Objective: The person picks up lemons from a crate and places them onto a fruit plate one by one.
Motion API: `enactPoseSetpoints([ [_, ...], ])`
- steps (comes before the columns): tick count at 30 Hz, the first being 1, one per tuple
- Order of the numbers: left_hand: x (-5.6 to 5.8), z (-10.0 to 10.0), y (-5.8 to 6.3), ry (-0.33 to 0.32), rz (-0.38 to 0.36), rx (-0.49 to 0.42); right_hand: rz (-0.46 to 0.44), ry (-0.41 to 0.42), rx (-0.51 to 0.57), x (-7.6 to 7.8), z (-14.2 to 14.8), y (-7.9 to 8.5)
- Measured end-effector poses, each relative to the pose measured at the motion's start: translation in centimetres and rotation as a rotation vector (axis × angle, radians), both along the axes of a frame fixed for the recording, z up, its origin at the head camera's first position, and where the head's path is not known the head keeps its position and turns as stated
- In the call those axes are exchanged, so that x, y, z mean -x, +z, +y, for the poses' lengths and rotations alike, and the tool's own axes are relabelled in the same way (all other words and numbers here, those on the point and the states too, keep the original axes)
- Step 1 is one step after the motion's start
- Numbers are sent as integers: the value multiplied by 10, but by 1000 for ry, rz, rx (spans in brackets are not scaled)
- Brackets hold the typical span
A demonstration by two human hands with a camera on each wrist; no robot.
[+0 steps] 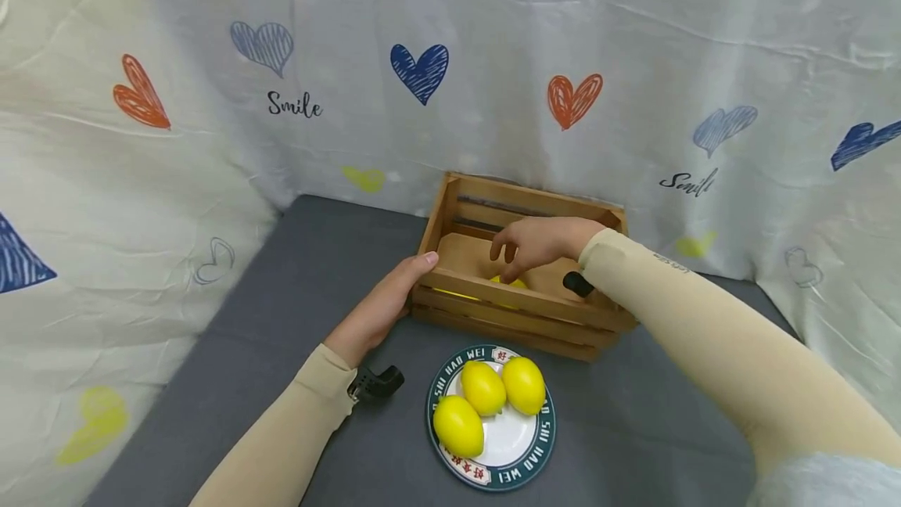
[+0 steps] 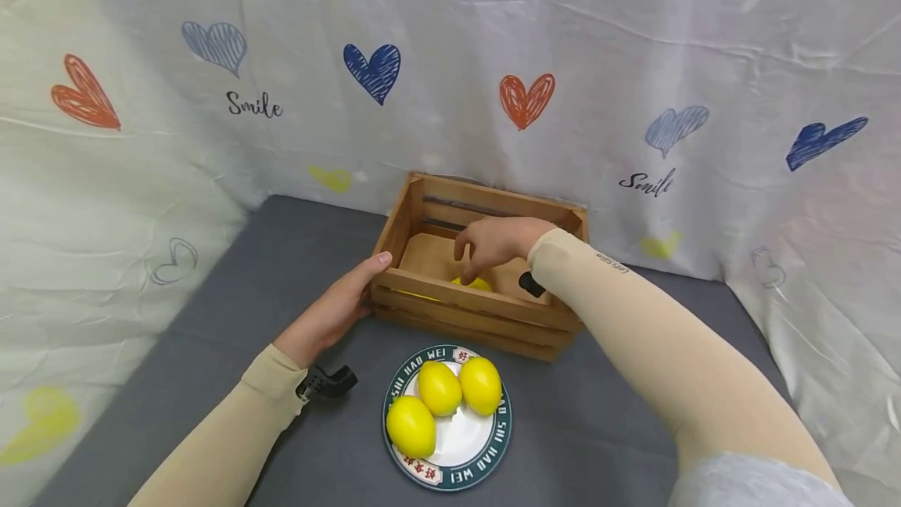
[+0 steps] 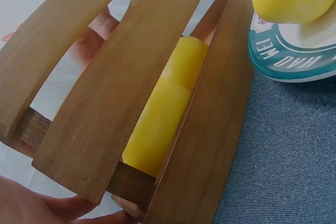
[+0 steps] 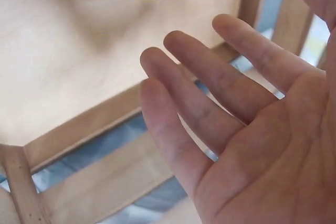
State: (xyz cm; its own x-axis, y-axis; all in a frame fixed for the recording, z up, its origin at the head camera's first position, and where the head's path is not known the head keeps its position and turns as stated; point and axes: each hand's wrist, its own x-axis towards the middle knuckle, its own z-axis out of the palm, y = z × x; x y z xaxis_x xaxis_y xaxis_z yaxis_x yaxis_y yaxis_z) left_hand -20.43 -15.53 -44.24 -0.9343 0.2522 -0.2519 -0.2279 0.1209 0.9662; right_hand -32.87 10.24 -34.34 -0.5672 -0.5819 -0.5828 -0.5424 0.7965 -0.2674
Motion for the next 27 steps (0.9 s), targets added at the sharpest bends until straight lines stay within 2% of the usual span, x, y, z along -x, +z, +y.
enactPoseSetpoints([
  [5, 1, 0, -1, 7, 4, 11, -76, 14, -31, 1, -7, -12],
  [10, 0, -1, -1, 7, 10, 14, -171, -38, -53, 1, -10, -23],
  [13, 0, 0, -1, 7, 10, 10, -198, -63, -57, -1, -10, -26],
  [23, -2, 0, 2, 6, 8, 9, -192, -84, -70, -3, -9, -26],
  [27, -1, 0, 2, 3, 7, 7, -132, -60, -58, -2, -8, -25],
])
